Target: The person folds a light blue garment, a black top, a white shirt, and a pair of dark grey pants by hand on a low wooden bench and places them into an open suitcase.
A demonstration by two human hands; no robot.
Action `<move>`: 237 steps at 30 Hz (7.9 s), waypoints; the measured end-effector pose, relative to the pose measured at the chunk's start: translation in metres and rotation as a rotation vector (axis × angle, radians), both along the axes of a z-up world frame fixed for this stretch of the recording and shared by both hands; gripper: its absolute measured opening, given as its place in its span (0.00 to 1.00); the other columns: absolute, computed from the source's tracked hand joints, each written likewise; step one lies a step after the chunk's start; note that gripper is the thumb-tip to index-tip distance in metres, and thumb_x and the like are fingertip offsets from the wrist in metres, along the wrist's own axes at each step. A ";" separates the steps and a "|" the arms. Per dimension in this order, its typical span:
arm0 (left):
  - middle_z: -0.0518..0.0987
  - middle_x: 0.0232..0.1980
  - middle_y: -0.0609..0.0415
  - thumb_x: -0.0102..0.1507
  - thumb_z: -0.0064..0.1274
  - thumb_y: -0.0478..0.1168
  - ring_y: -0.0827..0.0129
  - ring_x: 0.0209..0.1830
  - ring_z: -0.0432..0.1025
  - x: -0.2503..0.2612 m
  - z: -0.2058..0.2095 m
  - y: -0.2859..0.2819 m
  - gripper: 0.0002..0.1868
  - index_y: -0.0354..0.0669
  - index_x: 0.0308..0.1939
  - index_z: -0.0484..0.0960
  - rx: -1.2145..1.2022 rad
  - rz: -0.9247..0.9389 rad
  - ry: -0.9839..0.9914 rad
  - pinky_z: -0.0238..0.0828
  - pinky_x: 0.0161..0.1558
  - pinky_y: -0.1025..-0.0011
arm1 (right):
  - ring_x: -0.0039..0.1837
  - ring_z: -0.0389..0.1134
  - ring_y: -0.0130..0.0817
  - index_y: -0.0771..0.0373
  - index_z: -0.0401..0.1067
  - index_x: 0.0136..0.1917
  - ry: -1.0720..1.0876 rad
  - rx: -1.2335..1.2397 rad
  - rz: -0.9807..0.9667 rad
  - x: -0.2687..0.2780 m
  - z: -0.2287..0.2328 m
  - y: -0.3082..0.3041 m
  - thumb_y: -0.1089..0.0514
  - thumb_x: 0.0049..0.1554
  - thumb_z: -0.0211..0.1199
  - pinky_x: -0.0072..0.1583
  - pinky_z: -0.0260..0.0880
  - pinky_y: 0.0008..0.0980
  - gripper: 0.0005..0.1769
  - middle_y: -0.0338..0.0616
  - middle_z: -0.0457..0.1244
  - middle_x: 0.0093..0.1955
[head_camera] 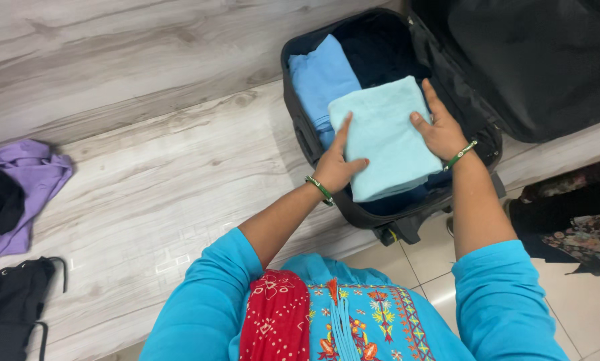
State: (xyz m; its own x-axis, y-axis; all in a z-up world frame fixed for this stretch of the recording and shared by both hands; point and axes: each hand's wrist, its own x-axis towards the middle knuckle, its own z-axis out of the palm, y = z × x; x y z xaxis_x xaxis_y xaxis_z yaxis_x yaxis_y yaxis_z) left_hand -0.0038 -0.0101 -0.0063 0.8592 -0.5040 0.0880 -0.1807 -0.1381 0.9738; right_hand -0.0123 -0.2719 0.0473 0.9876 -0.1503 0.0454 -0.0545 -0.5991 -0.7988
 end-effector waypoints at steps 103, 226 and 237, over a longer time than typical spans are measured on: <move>0.39 0.85 0.48 0.64 0.41 0.71 0.43 0.84 0.28 -0.002 -0.095 0.585 0.46 0.51 0.79 0.56 1.220 0.724 0.291 0.22 0.74 0.32 | 0.86 0.28 0.58 0.43 0.48 0.82 0.497 -0.859 0.489 0.000 -0.223 0.446 0.26 0.47 0.68 0.76 0.46 0.64 0.58 0.52 0.33 0.87; 0.83 0.47 0.44 0.56 0.54 0.37 0.46 0.48 0.76 0.086 0.033 0.647 0.16 0.52 0.47 0.86 0.916 1.039 -0.261 0.72 0.48 0.49 | 0.39 0.74 0.24 0.66 0.77 0.52 -0.242 0.207 -0.005 0.200 0.024 0.408 0.63 0.66 0.59 0.39 0.73 0.22 0.07 0.39 0.71 0.43; 0.83 0.58 0.45 0.63 0.44 0.26 0.52 0.59 0.79 0.042 0.121 0.651 0.24 0.38 0.62 0.80 0.139 1.144 -1.153 0.73 0.64 0.61 | 0.69 0.68 0.42 0.72 0.76 0.54 -1.164 0.044 0.070 0.124 0.053 0.379 0.79 0.62 0.57 0.68 0.72 0.36 0.12 0.51 0.64 0.70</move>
